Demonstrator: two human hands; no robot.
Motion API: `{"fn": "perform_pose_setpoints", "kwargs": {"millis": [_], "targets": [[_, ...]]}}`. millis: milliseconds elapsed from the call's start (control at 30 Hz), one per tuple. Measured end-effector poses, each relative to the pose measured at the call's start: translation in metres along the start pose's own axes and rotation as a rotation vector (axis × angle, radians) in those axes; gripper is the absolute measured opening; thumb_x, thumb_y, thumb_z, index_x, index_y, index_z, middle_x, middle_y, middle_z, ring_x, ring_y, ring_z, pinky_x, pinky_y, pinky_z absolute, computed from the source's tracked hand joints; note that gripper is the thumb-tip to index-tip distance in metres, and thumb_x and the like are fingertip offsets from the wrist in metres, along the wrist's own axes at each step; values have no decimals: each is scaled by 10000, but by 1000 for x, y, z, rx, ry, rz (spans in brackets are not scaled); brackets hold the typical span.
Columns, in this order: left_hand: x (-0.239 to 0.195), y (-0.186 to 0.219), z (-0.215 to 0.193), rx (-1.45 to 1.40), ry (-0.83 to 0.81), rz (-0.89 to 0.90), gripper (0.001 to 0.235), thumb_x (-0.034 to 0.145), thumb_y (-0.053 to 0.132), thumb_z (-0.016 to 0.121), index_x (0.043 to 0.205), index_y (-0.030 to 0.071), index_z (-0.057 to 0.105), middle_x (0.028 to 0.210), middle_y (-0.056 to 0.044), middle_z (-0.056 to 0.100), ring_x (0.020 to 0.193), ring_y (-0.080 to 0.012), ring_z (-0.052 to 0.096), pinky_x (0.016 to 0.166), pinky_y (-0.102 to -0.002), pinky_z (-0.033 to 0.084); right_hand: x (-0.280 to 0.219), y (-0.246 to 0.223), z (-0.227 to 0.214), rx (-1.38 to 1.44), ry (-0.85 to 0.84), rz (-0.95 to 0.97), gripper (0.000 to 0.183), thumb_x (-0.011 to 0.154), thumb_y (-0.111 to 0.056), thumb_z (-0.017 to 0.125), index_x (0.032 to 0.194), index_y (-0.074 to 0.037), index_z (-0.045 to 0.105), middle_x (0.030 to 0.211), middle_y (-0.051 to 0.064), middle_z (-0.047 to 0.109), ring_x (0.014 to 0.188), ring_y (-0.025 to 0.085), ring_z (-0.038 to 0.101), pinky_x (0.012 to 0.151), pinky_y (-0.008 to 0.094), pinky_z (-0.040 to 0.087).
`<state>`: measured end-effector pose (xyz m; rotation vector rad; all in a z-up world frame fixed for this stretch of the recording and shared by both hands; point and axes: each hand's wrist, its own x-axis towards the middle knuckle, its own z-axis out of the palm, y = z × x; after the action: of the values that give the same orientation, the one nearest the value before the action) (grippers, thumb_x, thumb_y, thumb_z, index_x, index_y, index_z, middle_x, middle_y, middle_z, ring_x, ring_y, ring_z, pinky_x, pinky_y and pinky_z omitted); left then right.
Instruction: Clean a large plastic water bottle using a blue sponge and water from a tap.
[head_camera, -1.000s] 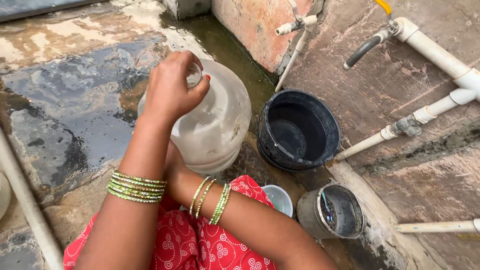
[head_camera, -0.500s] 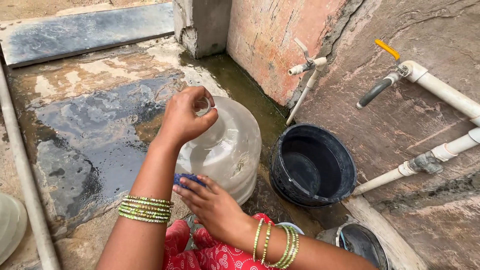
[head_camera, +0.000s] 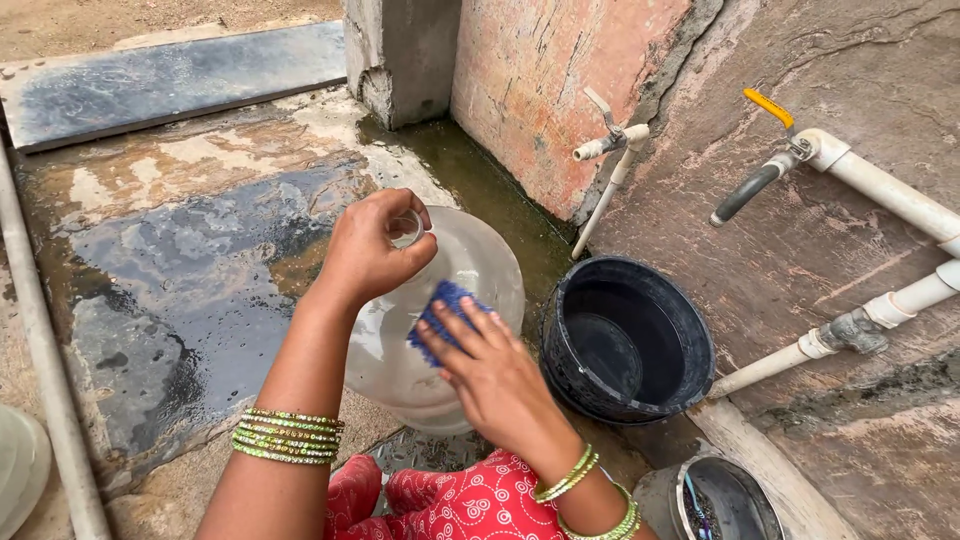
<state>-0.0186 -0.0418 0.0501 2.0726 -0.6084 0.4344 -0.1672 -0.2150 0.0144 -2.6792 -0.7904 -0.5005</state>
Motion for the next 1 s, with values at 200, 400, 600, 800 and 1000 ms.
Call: {"fn": "perform_pose_setpoints", "kwargs": {"millis": [200, 400, 600, 800, 1000], "targets": [[-3, 9, 5, 19, 23, -26, 196, 735, 219, 730, 869, 78, 711, 892, -105, 721, 846, -244, 739, 786, -370, 577, -21, 49, 5, 350, 304, 461, 412, 947, -188, 683, 1355, -133, 654, 1456, 148, 590, 1325, 330, 590, 1050, 396, 501], [0, 2, 4, 71, 97, -84, 172, 733, 221, 732, 848, 94, 728, 867, -95, 723, 812, -238, 740, 750, -371, 567, -35, 5, 2, 173, 282, 305, 399, 878, -97, 732, 1275, -64, 715, 1237, 194, 658, 1127, 360, 628, 953, 437, 508], [-2, -9, -6, 79, 106, -98, 167, 735, 222, 731, 846, 98, 728, 866, -76, 720, 798, -219, 736, 756, -352, 569, -50, 4, 17, 201, 311, 291, 328, 861, -70, 724, 1187, -45, 743, 1168, 171, 694, 1038, 344, 675, 888, 425, 534], [-6, -13, -16, 69, 114, -140, 155, 733, 223, 728, 843, 115, 734, 867, -52, 729, 810, -189, 739, 751, -335, 566, -55, 21, 19, 395, 225, 802, 213, 905, -174, 668, 1083, -79, 733, 1092, 86, 725, 790, 297, 719, 691, 400, 567], [-5, -15, -12, 60, 107, -131, 160, 737, 230, 733, 852, 120, 735, 876, -48, 738, 813, -178, 744, 752, -328, 570, -71, 39, 39, 277, 387, 626, 242, 955, -105, 573, 1160, -77, 699, 1067, 144, 704, 969, 332, 695, 830, 422, 539]]}}
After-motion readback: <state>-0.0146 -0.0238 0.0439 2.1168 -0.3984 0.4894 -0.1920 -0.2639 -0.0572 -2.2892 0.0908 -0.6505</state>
